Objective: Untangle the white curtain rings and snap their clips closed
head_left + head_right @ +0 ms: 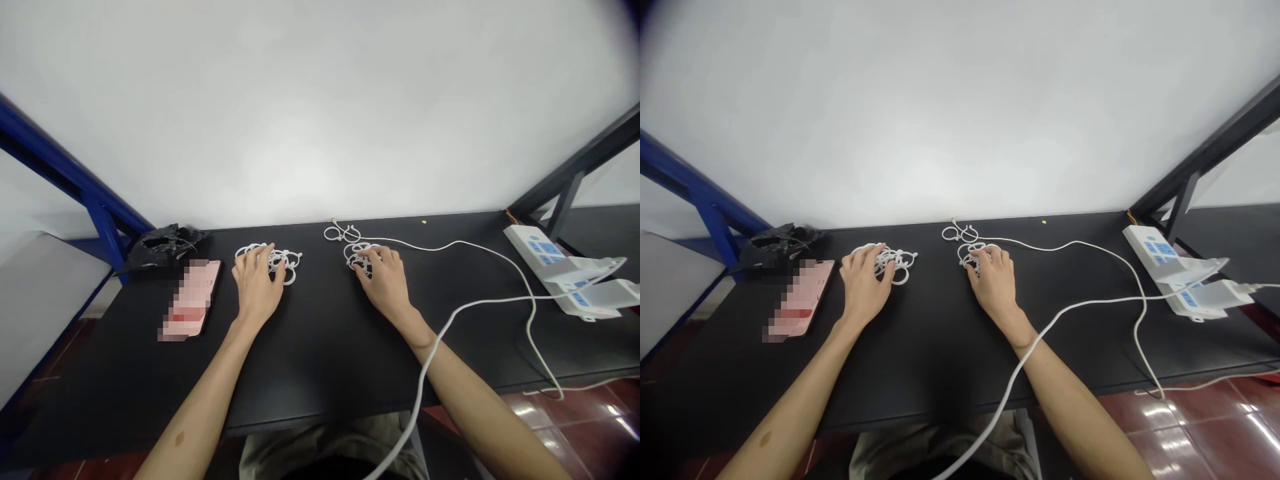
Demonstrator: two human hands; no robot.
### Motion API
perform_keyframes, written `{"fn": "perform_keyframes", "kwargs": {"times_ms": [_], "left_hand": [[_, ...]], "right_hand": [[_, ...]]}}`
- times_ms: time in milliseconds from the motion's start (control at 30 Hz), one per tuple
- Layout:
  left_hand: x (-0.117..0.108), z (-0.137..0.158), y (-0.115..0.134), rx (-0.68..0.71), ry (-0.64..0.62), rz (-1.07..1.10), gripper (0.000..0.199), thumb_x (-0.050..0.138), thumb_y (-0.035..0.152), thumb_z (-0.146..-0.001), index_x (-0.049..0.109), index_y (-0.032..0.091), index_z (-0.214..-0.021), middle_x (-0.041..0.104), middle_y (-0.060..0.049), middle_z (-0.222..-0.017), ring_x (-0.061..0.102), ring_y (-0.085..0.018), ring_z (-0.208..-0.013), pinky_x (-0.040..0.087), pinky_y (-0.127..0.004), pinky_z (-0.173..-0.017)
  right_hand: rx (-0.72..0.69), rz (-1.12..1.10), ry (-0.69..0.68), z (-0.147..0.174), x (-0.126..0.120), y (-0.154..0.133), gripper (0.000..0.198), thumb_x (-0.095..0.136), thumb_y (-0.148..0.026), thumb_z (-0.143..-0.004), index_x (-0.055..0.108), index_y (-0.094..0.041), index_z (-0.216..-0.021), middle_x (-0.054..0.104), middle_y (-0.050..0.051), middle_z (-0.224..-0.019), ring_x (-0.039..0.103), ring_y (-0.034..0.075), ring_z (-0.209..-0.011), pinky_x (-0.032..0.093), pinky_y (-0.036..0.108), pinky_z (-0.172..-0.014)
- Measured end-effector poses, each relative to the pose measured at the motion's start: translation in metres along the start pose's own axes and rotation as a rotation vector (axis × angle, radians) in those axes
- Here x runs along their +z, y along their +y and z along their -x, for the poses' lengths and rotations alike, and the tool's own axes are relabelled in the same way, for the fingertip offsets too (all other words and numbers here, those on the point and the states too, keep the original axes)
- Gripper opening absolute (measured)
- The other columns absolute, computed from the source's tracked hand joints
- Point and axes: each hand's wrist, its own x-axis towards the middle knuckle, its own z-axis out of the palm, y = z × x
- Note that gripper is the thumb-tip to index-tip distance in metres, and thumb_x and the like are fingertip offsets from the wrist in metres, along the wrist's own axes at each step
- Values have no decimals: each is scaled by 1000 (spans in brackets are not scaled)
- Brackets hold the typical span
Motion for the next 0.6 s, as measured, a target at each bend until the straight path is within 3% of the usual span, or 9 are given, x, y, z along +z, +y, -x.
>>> {"fn": "perform_keyframes", "kwargs": {"times_ms": [133, 367, 600], "left_hand": [[-2, 4, 7, 65, -10, 30, 35, 51, 30, -93, 57, 19, -125, 59, -13, -123, 45, -32, -113, 40, -50, -95], [3, 14, 25, 298, -99, 106, 32, 50, 24, -94, 57, 17, -124, 61, -10, -119, 47, -28, -112, 39, -46, -100], [6, 19, 32, 387, -186, 150, 26, 51, 22, -94, 62, 19, -117, 64, -8, -114, 48, -26, -108, 41, -46, -98]], "right_hand": [[-14, -38, 22, -1, -4, -3, 20, 60, -29, -88, 64, -21, -107, 62, 12, -108, 52, 30, -96, 44, 43, -80], [-76, -107, -26, 1, -5, -10, 24, 61, -31, -89, 63, -17, -108, 63, 11, -111, 52, 29, -102, 44, 44, -89], [-140, -147, -62, 3, -3, -14, 21, 59, -27, -88, 65, -19, -107, 60, 14, -118, 48, 32, -114, 43, 50, -95]]}}
